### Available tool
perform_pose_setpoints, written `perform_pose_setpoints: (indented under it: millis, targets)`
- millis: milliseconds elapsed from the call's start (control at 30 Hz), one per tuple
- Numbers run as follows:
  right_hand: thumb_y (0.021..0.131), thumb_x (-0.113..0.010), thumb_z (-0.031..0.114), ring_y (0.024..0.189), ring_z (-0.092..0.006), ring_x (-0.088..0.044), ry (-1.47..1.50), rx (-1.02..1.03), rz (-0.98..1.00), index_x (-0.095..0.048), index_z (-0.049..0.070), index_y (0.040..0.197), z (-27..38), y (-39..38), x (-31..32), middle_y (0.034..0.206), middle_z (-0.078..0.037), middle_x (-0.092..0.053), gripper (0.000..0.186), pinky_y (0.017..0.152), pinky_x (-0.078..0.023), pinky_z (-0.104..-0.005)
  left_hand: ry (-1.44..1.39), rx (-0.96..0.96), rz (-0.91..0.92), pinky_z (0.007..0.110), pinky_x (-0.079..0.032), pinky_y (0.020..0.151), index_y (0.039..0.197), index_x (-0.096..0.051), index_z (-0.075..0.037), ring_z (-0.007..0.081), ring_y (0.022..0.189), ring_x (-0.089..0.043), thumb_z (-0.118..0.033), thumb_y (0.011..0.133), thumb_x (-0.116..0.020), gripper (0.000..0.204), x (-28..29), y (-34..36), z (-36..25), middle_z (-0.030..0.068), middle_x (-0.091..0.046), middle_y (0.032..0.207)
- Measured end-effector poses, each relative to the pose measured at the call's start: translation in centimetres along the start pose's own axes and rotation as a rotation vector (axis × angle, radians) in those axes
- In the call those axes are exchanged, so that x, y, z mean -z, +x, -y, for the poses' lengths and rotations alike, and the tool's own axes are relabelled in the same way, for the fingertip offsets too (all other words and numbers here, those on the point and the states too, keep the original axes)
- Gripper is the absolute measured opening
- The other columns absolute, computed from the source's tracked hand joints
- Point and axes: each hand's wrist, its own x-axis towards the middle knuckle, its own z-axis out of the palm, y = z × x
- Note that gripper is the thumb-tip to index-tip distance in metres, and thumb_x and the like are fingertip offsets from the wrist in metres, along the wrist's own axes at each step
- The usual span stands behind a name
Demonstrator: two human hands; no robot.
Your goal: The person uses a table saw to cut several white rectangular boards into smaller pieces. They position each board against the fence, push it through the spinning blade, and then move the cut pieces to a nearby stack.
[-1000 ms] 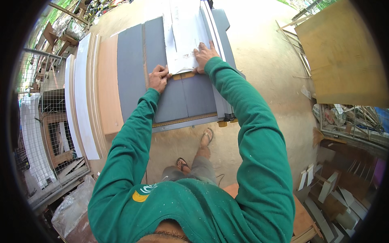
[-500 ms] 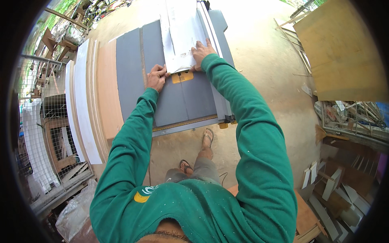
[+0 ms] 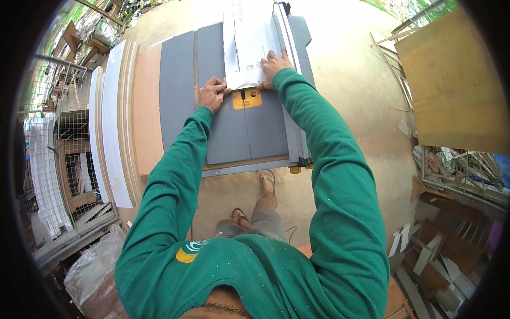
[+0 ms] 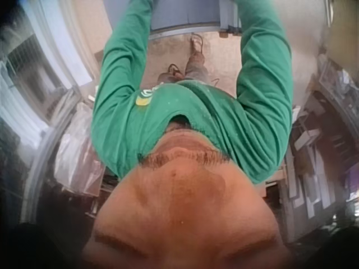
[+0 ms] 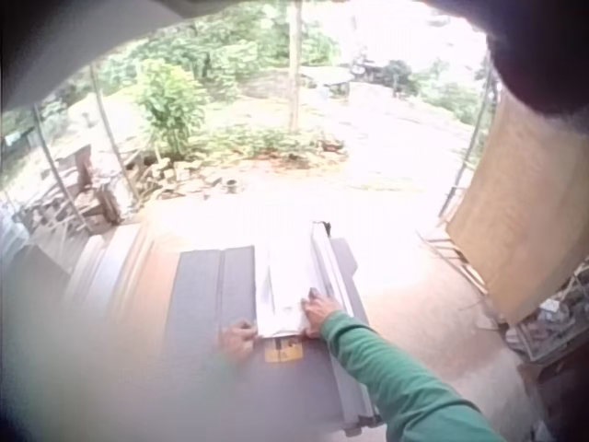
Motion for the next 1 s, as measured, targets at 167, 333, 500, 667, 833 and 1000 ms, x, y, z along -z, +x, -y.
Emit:
perform_pose_setpoints:
  millis: [167,333,500,667,833,1000]
  targets:
    - [0.076,-0.073,0.071,0.152,-0.0259,-0.028,0.008,0.001,-0.032,-0.042,0.006,0.152,0.0,0.5,0.1,0.156,-0.018,-0.042,0.105,0.126,-0.013,-0.0505,-0.081,0.048,0.013,0.035,-0.037,0.097,0.103,-0.078,-0.006,0.0223,0.108,-0.055,-0.016,0.091,-0.071,0.017,-0.4,0.7,1.2,0.0014,-0.063,0.101]
    - [0.075,-0.074,0.071,0.151,-0.0265,-0.029,0.003,-0.011,-0.019,-0.044,0.006,0.151,-0.2,1.1,0.2,0.156,-0.019,-0.043,0.105,0.126,-0.014,-0.0510,-0.040,0.030,0.002,0.035,-0.036,0.098,0.106,-0.078,-0.008,0.0217,0.108,-0.056,-0.019,0.092,-0.071,0.019,-0.5,1.3,1.0,0.0009,-0.063,0.100]
    - [0.074,-0.075,0.071,0.151,-0.0264,-0.030,0.016,-0.001,-0.023,-0.044,0.007,0.151,-0.5,1.6,0.5,0.155,-0.019,-0.043,0.105,0.126,-0.014,-0.0511,-0.023,0.036,0.015,0.035,-0.036,0.098,0.108,-0.078,-0.009,0.0213,0.106,-0.056,-0.022,0.093,-0.072,0.022,-0.1,1.8,1.0,0.0010,-0.063,0.100]
    - [0.073,-0.075,0.072,0.151,-0.0259,-0.029,0.020,-0.003,-0.023,-0.044,0.007,0.151,-0.9,2.2,0.3,0.155,-0.018,-0.045,0.106,0.126,-0.014,-0.0510,0.076,0.001,0.008,0.039,-0.051,0.084,0.112,-0.076,-0.011,0.0208,0.091,-0.065,-0.025,0.092,-0.072,0.025,0.4,2.3,0.4,0.0018,-0.065,0.099]
    - [0.072,-0.076,0.072,0.151,-0.0255,-0.030,0.023,0.005,-0.027,-0.044,0.007,0.151,-0.9,2.6,0.7,0.154,-0.018,-0.045,0.107,0.126,-0.015,-0.0507,0.035,0.000,-0.018,0.038,-0.052,0.083,0.114,-0.075,-0.012,0.0210,0.088,-0.066,-0.029,0.092,-0.072,0.028,0.3,2.5,0.8,0.0011,-0.065,0.100]
    - [0.072,-0.077,0.071,0.150,-0.0261,-0.031,0.025,-0.004,-0.054,-0.046,0.006,0.149,-1.1,2.9,0.5,0.154,-0.019,-0.046,0.106,0.125,-0.017,-0.0513,0.108,0.014,0.003,0.038,-0.053,0.085,0.117,-0.075,-0.013,0.0207,0.089,-0.067,-0.032,0.092,-0.073,0.031,0.3,3.1,0.8,0.0007,-0.066,0.101]
